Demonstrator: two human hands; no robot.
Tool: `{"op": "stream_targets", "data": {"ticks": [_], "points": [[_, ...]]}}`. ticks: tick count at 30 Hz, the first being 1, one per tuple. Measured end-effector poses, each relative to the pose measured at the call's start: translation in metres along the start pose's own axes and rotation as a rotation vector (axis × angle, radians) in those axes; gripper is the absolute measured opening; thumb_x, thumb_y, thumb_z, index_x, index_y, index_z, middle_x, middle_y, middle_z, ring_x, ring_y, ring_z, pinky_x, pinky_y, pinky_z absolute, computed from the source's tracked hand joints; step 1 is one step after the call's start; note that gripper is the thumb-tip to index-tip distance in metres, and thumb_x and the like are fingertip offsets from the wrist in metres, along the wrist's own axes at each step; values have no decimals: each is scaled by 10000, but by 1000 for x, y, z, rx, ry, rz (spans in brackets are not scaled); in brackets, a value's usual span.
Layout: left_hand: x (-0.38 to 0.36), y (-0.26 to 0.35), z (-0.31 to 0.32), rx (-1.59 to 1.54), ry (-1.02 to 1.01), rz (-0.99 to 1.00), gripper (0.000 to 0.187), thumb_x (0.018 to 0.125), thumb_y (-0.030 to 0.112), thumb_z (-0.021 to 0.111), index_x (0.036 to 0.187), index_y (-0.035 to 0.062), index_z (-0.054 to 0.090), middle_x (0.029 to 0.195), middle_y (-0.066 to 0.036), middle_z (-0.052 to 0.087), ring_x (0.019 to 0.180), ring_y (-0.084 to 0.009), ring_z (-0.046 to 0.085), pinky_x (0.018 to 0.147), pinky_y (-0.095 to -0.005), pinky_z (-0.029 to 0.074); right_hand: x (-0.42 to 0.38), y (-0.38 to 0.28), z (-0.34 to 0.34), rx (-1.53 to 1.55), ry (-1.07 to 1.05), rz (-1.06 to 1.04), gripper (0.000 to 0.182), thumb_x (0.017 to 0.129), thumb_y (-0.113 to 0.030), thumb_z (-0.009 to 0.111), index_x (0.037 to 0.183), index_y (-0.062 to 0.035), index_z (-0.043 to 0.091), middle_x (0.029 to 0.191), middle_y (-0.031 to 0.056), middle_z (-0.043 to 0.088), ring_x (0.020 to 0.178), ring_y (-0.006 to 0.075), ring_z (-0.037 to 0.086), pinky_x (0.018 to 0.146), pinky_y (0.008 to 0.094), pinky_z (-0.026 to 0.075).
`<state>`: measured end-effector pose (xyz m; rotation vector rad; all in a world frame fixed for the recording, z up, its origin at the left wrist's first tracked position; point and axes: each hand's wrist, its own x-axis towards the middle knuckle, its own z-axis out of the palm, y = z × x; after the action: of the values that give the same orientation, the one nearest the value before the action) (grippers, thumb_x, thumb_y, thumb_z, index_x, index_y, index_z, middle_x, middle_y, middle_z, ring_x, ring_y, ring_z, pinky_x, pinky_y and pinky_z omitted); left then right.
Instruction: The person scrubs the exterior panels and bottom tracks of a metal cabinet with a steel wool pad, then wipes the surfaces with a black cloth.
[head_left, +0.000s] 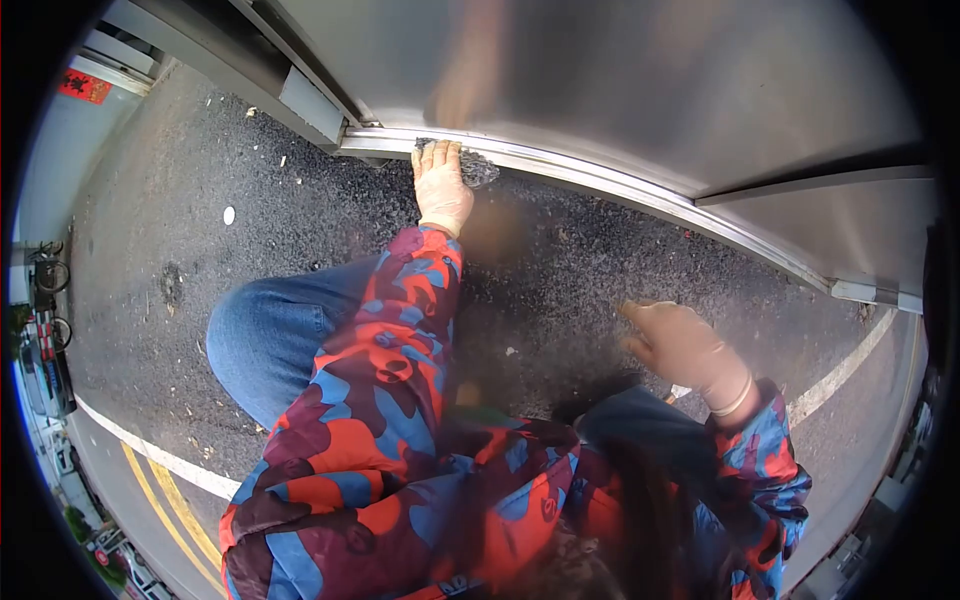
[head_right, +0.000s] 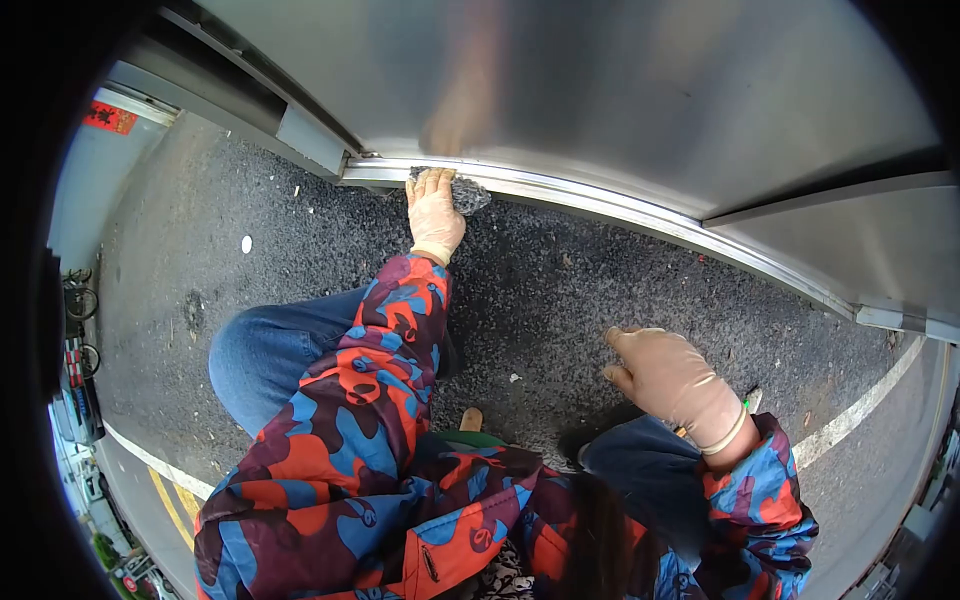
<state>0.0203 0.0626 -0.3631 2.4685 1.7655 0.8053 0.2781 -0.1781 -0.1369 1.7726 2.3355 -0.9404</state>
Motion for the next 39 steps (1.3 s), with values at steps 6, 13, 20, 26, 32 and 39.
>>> {"op": "stream_targets", "data": {"ticks": [6, 13, 20, 26, 32, 39], "points": [[-11, 73, 19, -147, -58, 244, 540, 713, 19, 548, 1253, 23, 566, 1304, -162, 546, 1296, -341, 444, 1137, -475, 287, 22, -15, 12, 15, -84, 9, 356, 870, -213, 641, 1145, 4, 581, 996, 219, 654, 989, 410, 611, 858, 480, 487], [18, 132, 4, -498, -698, 237, 445, 764, -8, 562, 1203, 55, 593, 1086, -169, 667, 1118, -341, 592, 1013, -376, 434, 58, 1, 23, 188, 469, 111, 501, 878, -251, 640, 1273, 37, 531, 1257, 259, 574, 1211, 386, 527, 1051, 424, 408], [-1, 171, -75, -1011, -1111, 83, 607, 821, -10, 585, 1409, 75, 461, 1361, -153, 539, 1280, -250, 487, 1064, -328, 382, 77, 17, 59, 671, 821, 498, 733, 899, -350, 633, 1430, 67, 346, 1405, 312, 439, 1339, 409, 414, 1116, 395, 342], [12, 175, -94, -949, -1134, 250, 634, 795, -13, 621, 1402, 100, 477, 1328, -117, 575, 1260, -227, 501, 1049, -329, 396, 62, 24, 59, 879, 869, 395, 620, 908, -289, 632, 1392, 31, 411, 1300, 273, 557, 1237, 350, 539, 1044, 384, 416], [54, 186, -175, -601, -1057, 422, 550, 839, 155, 677, 1363, 96, 522, 1308, -117, 592, 1251, -244, 511, 1084, -330, 362, 29, -11, -19, 267, 1055, 307, 473, 866, -248, 682, 1258, -16, 552, 1225, 234, 592, 1202, 385, 540, 1022, 419, 433], [104, 170, -266, -555, -1040, 598, 482, 840, 86, 638, 1315, 70, 555, 1210, -97, 629, 1149, -202, 575, 1005, -322, 441, -22, -120, -269, -503, 1655, -217, 540, 824, -303, 716, 1283, -66, 556, 1383, 199, 496, 1332, 451, 378, 1106, 501, 321]]}}
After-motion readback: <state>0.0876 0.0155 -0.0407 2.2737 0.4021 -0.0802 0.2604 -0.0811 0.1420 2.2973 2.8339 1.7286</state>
